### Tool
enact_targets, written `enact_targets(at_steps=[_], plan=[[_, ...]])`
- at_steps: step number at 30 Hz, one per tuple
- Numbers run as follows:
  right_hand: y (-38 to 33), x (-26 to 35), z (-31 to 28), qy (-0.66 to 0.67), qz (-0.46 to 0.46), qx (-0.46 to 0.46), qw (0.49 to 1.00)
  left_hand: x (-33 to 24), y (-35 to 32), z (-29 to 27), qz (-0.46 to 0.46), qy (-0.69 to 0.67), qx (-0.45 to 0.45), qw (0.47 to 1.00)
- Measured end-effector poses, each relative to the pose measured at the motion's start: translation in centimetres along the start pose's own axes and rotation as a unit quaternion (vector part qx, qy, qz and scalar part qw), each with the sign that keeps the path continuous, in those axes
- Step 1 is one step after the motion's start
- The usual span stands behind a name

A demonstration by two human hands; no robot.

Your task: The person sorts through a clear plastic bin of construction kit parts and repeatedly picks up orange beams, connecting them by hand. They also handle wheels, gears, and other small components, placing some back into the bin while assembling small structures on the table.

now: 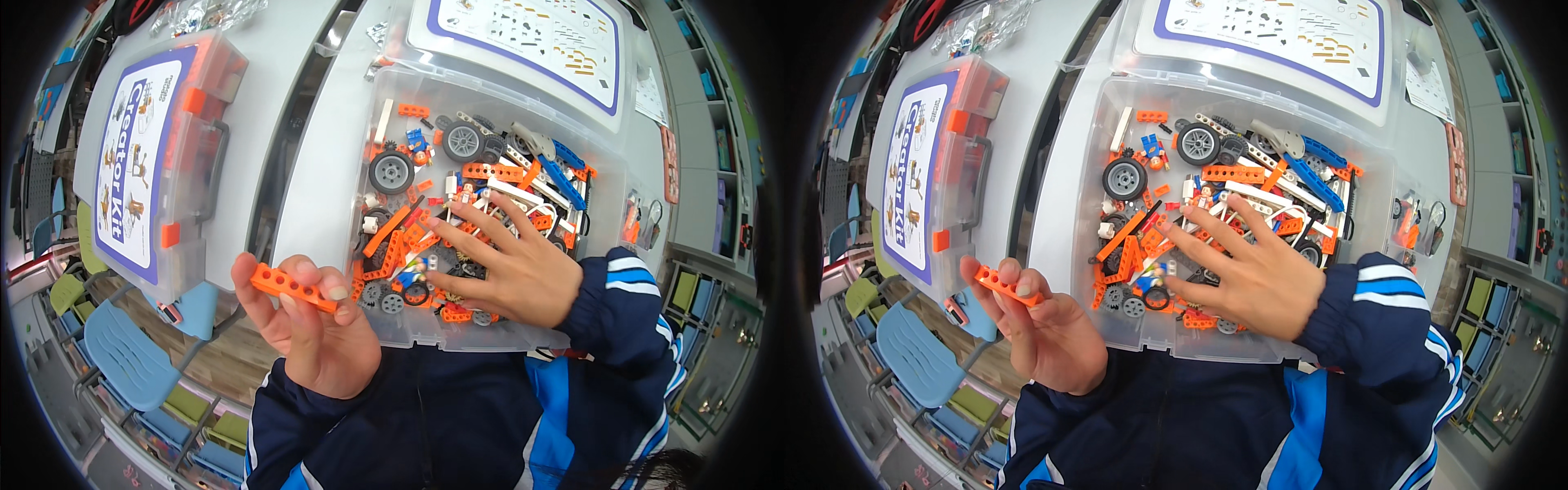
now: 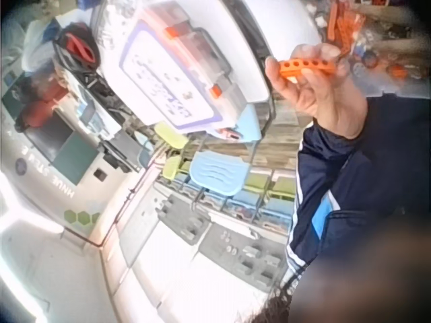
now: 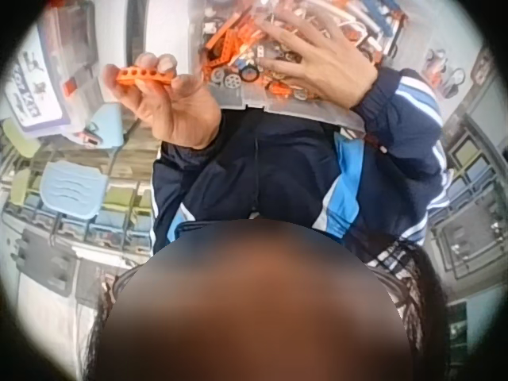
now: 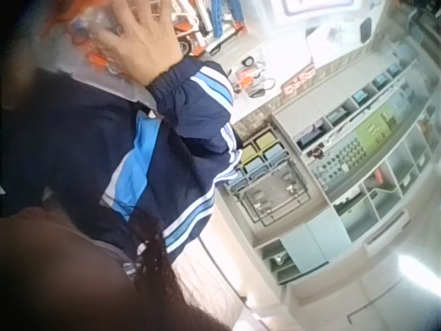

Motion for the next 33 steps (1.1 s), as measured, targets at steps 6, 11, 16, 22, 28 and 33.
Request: enact_targets(at_steps=[6,11,16,22,28,33], plan=[[-0.9,-3.0,-0.2,0.004,0.034,0.051,0.998,0.0,0.2,0.0,0.002,0.001,0.015,1.000],[-2.0,-4.0,-1.7,-0.010,0.069,0.029,0.997,0.0,0.2,0.0,-0.006,-0.005,0.027,1.000],[-2.7,-2.8,-2.4,-0.077,0.080,0.023,0.994,0.0,0.3,0.0,-0.005,-0.015,0.045,0.999],[-3.4,1.4,-2.5,-0.027,0.038,0.051,0.998,0.0,0.5,0.1,-0.014,-0.014,0.047,0.999],[-3.3,0.9,0.7,-0.039,0.031,0.099,0.994,-0.1,0.5,0.2,-0.022,-0.023,0.049,0.998],[-4.0,-1.8,0.3,-0.008,0.052,0.082,0.995,-0.4,0.4,0.0,-0.011,-0.028,0.057,0.998]])
Point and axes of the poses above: each hand's wrist, its own y-axis towards the middle knuckle, its own z-axis out of the palm, x = y × z, the point moved 7 cm from there along y, towards the middle knuckle, and after that the axes turned 3 degrees about -z, right-handed, at the moved point
